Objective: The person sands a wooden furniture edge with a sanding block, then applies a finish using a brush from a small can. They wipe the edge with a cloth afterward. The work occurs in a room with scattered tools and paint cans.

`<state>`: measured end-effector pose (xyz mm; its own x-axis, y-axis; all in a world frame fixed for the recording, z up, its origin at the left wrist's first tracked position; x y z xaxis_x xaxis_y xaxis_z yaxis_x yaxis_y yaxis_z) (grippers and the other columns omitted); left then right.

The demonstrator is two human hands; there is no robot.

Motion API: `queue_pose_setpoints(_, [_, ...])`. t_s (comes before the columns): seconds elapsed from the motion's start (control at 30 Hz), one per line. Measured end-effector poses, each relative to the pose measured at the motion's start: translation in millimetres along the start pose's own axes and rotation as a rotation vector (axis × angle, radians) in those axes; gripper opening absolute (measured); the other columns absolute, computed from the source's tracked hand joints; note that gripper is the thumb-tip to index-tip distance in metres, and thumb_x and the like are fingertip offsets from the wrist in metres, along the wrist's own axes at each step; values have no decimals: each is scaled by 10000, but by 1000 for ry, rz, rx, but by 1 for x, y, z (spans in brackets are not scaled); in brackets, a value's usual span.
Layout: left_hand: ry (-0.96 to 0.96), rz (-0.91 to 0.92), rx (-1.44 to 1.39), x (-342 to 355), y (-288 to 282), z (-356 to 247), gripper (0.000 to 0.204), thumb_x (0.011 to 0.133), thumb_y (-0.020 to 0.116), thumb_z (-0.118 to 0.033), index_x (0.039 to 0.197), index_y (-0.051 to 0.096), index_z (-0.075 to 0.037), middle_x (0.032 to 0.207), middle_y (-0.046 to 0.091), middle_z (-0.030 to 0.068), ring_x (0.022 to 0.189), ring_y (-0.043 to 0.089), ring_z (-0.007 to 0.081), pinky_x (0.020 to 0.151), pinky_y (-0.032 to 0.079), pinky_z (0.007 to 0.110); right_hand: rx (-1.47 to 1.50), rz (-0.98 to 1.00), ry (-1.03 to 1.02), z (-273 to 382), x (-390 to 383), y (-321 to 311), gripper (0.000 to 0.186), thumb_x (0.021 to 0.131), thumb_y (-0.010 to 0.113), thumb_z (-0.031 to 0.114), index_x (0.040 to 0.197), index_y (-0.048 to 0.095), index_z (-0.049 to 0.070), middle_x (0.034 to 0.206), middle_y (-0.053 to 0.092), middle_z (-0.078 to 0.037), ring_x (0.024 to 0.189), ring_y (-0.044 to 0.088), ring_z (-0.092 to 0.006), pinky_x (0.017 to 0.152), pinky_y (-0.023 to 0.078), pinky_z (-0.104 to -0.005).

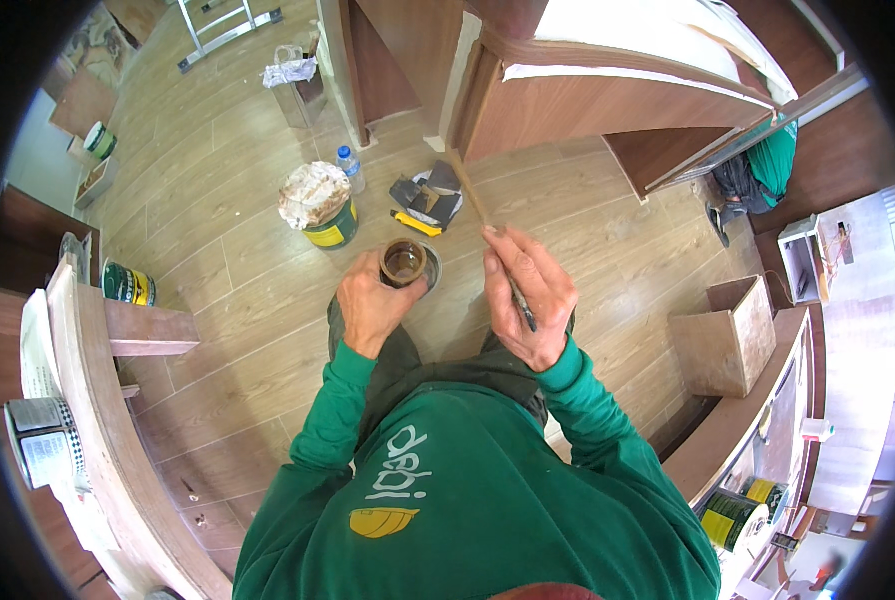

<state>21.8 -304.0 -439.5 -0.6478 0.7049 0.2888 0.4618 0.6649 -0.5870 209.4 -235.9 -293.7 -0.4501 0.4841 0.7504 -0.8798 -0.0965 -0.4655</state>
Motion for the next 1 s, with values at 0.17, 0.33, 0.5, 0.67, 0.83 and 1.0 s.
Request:
queue_pose_setpoints(0.17, [-7,1,-19,-1,3,8,447,632,870,-251,1005,736,-45,953,726,154,859,709,344,757,565,414,-11,33,-12,7,-5,2,277,842,672,-67,1115,708,-36,992,708,-209,816,719,-307,712,572,-347])
queue_pose_setpoints(0.33, [5,-9,-47,0,-1,4,447,636,868,-263,998,730,-38,960,720,161,856,701,361,751,562,430,57,-25,-15,14,7,-15,356,799,683,-75,1153,692,-40,1066,691,-217,863,696,-354,748,560,-391])
queue_pose_setpoints(0.5, [20,-31,-31,0,-3,6,436,641,867,-253,996,731,-39,969,722,162,853,703,356,752,563,429,43,-101,-62,20,25,-26,357,791,681,-92,1145,694,-51,1056,696,-224,873,706,-350,751,567,-377])
queue_pose_setpoints(0.67, [24,-36,-28,-1,-2,6,431,641,868,-252,995,733,-47,968,721,158,852,703,355,748,564,430,21,-125,-66,21,32,-28,359,789,682,-99,1144,695,-52,1033,698,-221,846,704,-346,743,567,-374])
queue_pose_setpoints(0.83, [14,-31,-21,-2,-1,8,442,638,871,-256,1006,735,-53,977,722,157,856,704,355,749,565,431,30,-96,-71,23,29,-26,361,787,685,-99,1145,696,-49,1030,697,-217,839,699,-339,736,564,-372])
queue_pose_setpoints(1.0, [-2,-30,-27,-2,-2,9,454,638,870,-257,1024,736,-58,990,722,158,879,705,356,769,565,431,23,-126,-59,26,29,-29,365,785,685,-97,1147,698,-48,1037,698,-215,843,698,-334,731,562,-366])
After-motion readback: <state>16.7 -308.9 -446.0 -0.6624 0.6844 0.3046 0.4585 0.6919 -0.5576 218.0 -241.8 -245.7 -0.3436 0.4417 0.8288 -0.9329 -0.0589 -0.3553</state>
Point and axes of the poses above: each hand's wrist, its own x-axis towards the middle knuckle, its own y-axis out of the palm, z = x × y, the point moved 10 cm from there along x, towards the middle knuckle
